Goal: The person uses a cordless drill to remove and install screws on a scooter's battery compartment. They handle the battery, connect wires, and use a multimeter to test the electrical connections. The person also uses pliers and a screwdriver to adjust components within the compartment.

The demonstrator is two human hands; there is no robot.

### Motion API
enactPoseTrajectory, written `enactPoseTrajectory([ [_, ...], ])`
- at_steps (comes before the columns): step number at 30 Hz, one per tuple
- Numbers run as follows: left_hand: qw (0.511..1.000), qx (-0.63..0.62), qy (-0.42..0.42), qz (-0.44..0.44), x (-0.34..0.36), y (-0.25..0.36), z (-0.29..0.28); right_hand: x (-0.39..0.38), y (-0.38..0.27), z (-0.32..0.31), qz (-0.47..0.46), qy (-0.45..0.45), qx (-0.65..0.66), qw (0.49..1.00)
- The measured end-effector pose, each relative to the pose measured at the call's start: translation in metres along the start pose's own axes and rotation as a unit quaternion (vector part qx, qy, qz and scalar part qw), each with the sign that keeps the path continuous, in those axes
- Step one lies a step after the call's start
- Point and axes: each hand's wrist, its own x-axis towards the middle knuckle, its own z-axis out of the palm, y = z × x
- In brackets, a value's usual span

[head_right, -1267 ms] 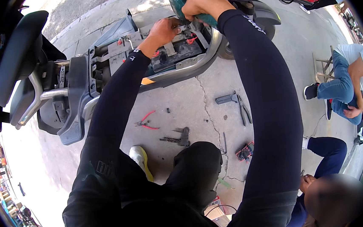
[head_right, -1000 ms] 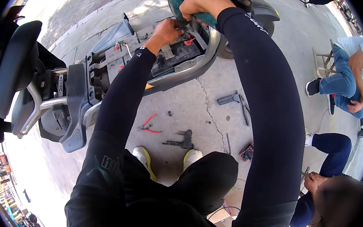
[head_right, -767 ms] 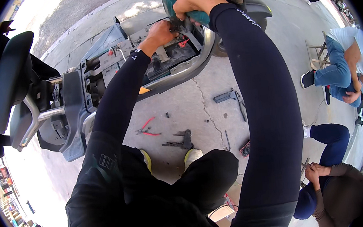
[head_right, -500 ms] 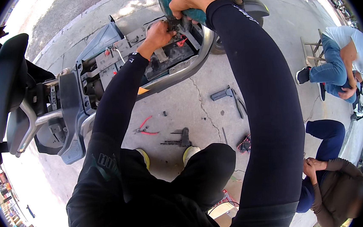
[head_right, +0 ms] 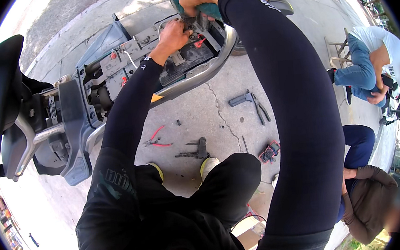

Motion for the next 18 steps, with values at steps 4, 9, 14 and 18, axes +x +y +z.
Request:
enactPoseTrajectory([
  [4, 1.000, 0.009, 0.003, 0.009, -0.002, -0.002, 0.001, -0.009, -0.006, -0.002, 0.034, 0.010, 0.014, 0.999],
  [9, 1.000, 0.005, -0.004, 0.009, -0.002, 0.003, 0.000, -0.010, 0.003, -0.001, 0.018, -0.009, 0.027, 0.999],
  [14, 1.000, -0.013, 0.028, 0.001, -0.004, -0.002, 0.003, -0.019, 0.005, 0.001, 0.012, 0.029, 0.047, 0.998],
  [18, 1.000, -0.018, 0.022, 0.006, -0.002, -0.004, 0.000, -0.010, 0.010, 0.005, -0.001, 0.045, 0.033, 0.998],
])
